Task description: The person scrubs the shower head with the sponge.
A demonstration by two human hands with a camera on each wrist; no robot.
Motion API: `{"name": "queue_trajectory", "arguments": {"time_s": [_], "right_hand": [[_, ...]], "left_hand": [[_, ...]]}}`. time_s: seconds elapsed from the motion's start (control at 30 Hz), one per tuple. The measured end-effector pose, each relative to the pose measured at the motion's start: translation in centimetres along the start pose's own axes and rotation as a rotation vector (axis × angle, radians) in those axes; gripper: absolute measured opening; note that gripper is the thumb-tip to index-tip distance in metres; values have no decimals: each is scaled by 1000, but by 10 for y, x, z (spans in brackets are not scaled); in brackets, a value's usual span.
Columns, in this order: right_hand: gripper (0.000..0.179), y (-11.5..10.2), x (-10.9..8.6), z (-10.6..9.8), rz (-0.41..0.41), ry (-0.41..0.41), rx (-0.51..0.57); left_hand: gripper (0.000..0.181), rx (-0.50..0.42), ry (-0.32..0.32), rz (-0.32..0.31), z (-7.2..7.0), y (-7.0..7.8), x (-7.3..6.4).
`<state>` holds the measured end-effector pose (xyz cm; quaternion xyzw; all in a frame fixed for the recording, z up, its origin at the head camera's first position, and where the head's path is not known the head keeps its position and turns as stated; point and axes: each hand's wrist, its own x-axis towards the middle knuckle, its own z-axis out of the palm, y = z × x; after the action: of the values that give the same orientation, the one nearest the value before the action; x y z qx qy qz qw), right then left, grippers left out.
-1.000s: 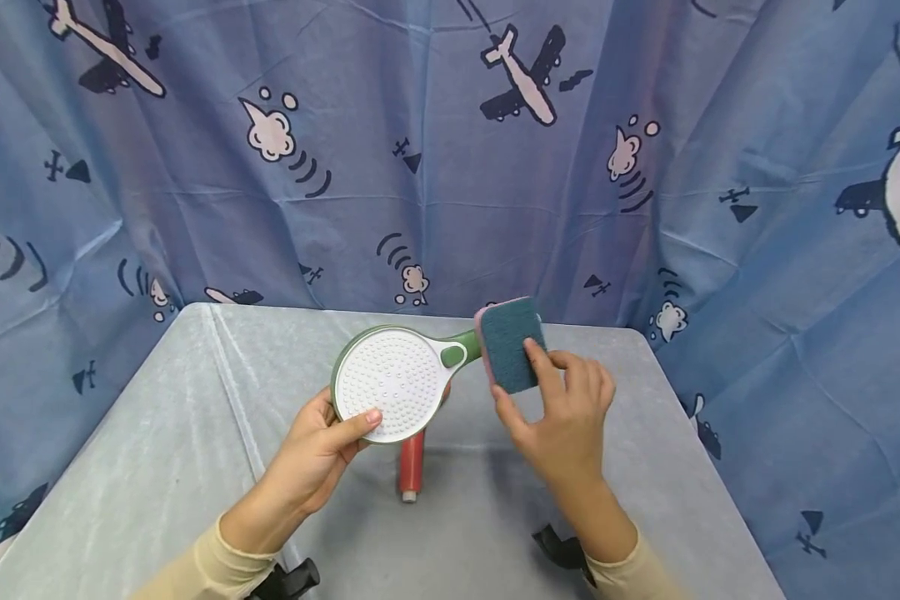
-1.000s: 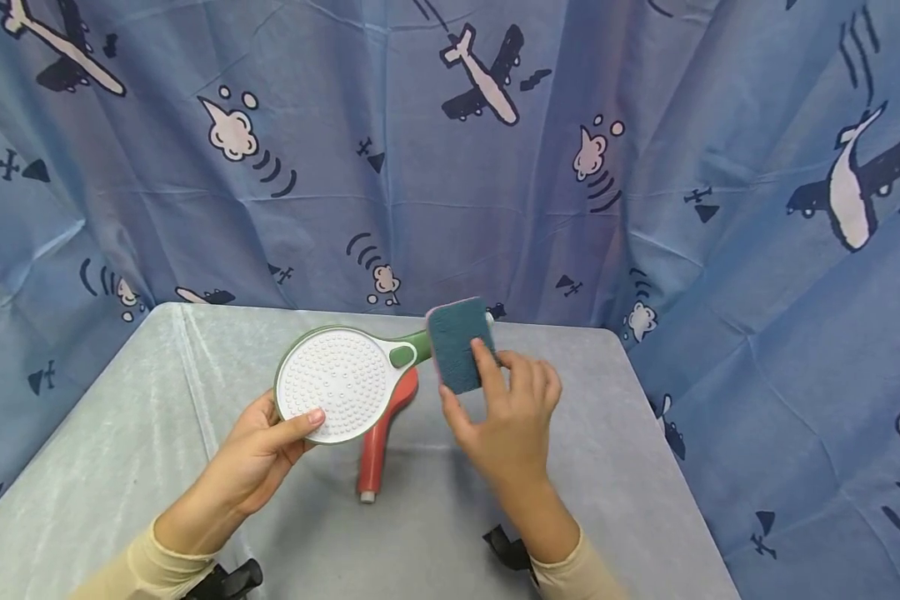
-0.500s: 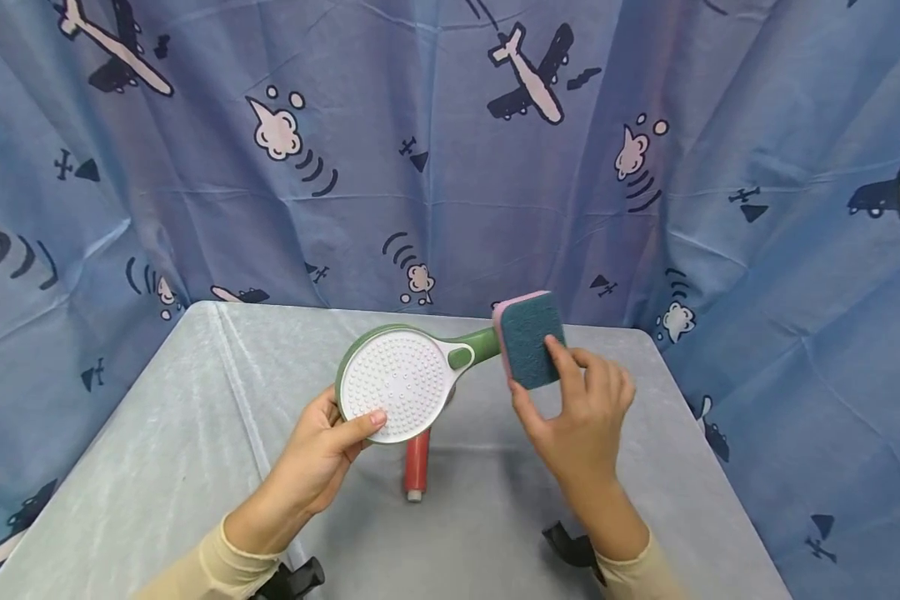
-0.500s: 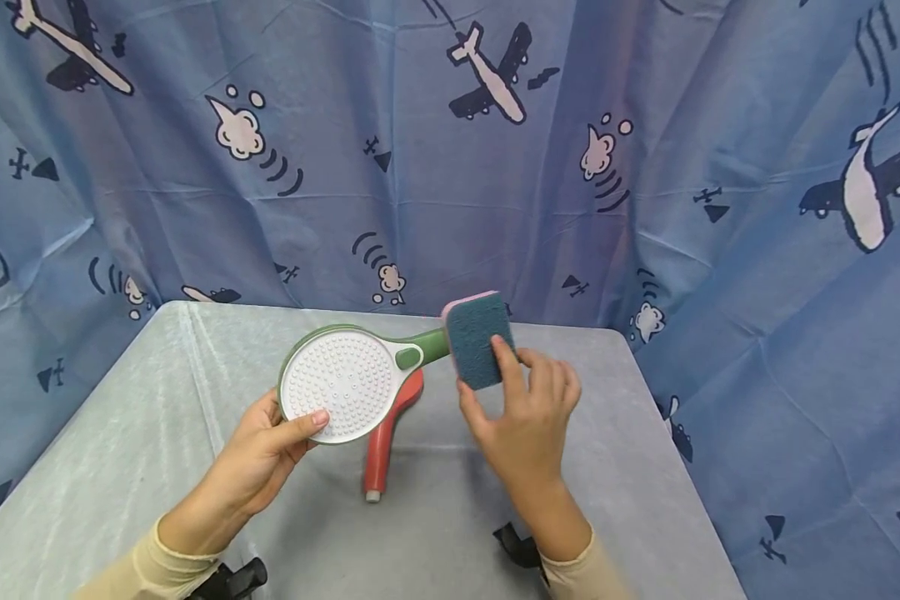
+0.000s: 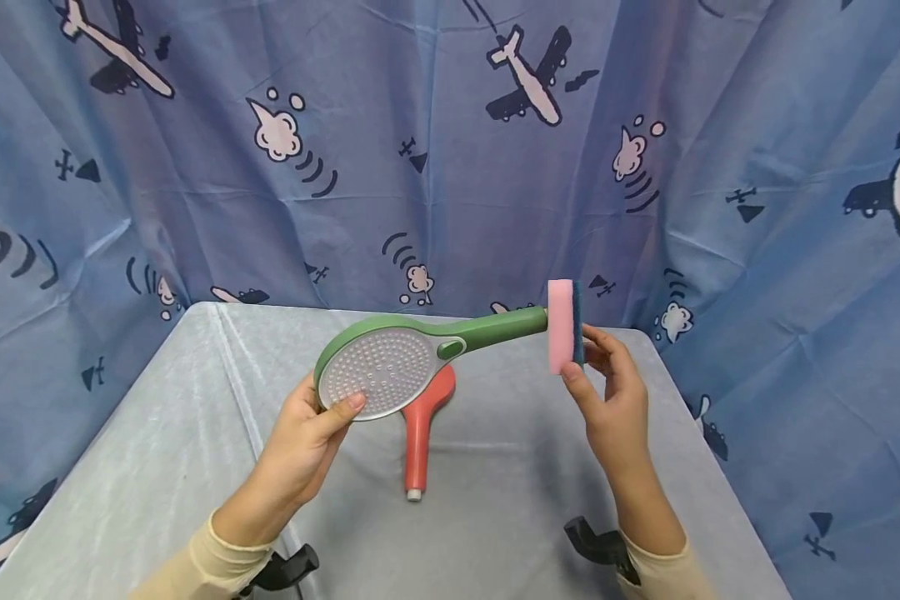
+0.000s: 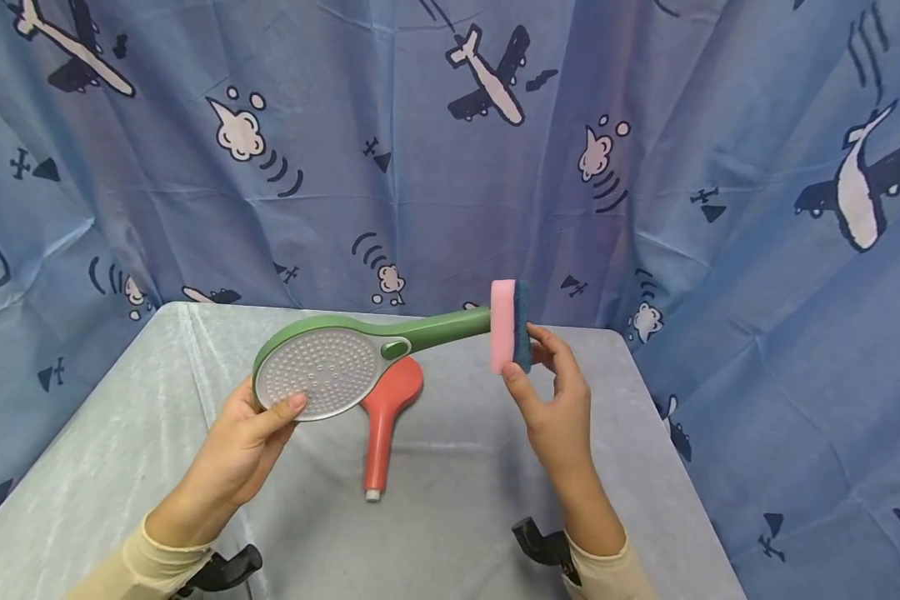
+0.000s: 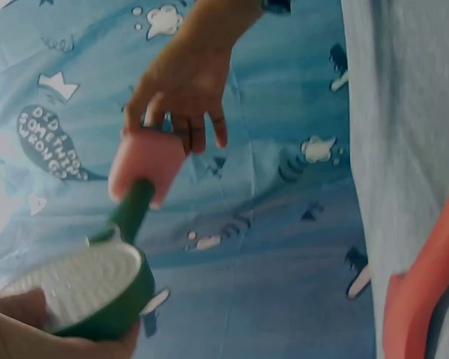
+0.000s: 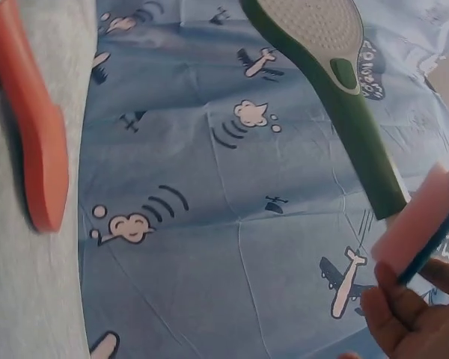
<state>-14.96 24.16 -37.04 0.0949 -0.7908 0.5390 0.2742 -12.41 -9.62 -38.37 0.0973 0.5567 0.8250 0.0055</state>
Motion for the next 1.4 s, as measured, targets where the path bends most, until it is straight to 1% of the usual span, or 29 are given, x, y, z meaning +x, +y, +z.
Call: {"name": "queue_trajectory", "arguments": {"time_s": [0.07, 0.13, 0.17, 0.23, 0.27, 0.33, 0.43, 0.5, 0.53, 0.6, 0.67, 0.73, 0.8, 0.83, 0.87, 0.9, 0.93, 0.97, 1.03, 1.07, 1.1, 1.13, 1.17, 1.2, 1.27, 1.33, 1.4], "right_hand": [[45, -1, 0, -3, 41, -30, 152], [43, -2, -1, -5, 53, -49, 278], [42, -2, 0, -6, 55, -59, 328], [42, -2, 1, -8, 56, -88, 397], [42, -2, 1, -8, 63, -107, 422], [42, -3, 2, -8, 91, -147, 461], [42, -4, 3, -7, 143, -182, 469], [41, -4, 1, -4, 162, -171, 427], [41, -5, 0, -2, 149, -158, 365], [44, -4, -3, 4, 94, -116, 185], [50, -3, -8, 11, -12, -54, -34], [56, -2, -12, 19, -154, 21, -246], [60, 0, -16, 27, -294, 87, -364], [61, 0, -18, 31, -360, 101, -390], [61, 0, -20, 35, -421, 100, -399], [62, -1, -22, 40, -473, 76, -390], [62, -3, -25, 44, -513, 35, -353], [61, -5, -29, 47, -537, -23, -293], [60, -8, -35, 51, -539, -160, -137], [60, -10, -37, 53, -524, -219, -62], [60, -11, -39, 53, -505, -264, 3], [61, -12, -40, 54, -488, -290, 53], [61, -12, -40, 54, -471, -301, 71], [62, -10, -40, 54, -458, -294, 57], [62, -6, -35, 52, -445, -240, -35], [63, 1, -29, 50, -424, -145, -159], [64, 8, -21, 45, -371, -38, -271]], "left_hand": [[41, 18, -34, 51, -4, 2, 1], [42, 37, -76, 100, -8, 3, 2], [44, 50, -92, 123, -10, 4, 3], [47, 86, -104, 162, -13, 4, 5], [50, 108, -95, 175, -14, 4, 6], [54, 152, -55, 186, -14, 3, 8], [54, 187, 35, 197, -12, 0, 10], [50, 184, 84, 220, -10, -3, 10], [48, 188, 100, 245, -9, -4, 10], [46, 222, 107, 314, -8, -5, 9], [46, 261, 90, 404, -7, -6, 8], [48, 289, 61, 505, -7, -7, 7], [48, 320, 48, 606, -5, -10, 7], [48, 335, 45, 652, -4, -12, 8], [47, 348, 40, 692, -3, -14, 8], [46, 362, 39, 725, -2, -16, 8], [45, 385, 42, 752, -1, -19, 9], [45, 403, 40, 773, 0, -21, 9], [45, 417, 14, 804, 1, -26, 10], [44, 421, -3, 827, 2, -27, 11], [43, 435, -15, 861, 3, -28, 12], [41, 452, -23, 897, 4, -27, 14], [40, 460, -32, 934, 4, -26, 15], [38, 467, -37, 970, 4, -25, 16], [33, 478, -35, 1035, 5, -21, 18], [27, 466, -30, 1076, 6, -17, 18], [21, 444, -33, 1103, 7, -14, 18]]}}
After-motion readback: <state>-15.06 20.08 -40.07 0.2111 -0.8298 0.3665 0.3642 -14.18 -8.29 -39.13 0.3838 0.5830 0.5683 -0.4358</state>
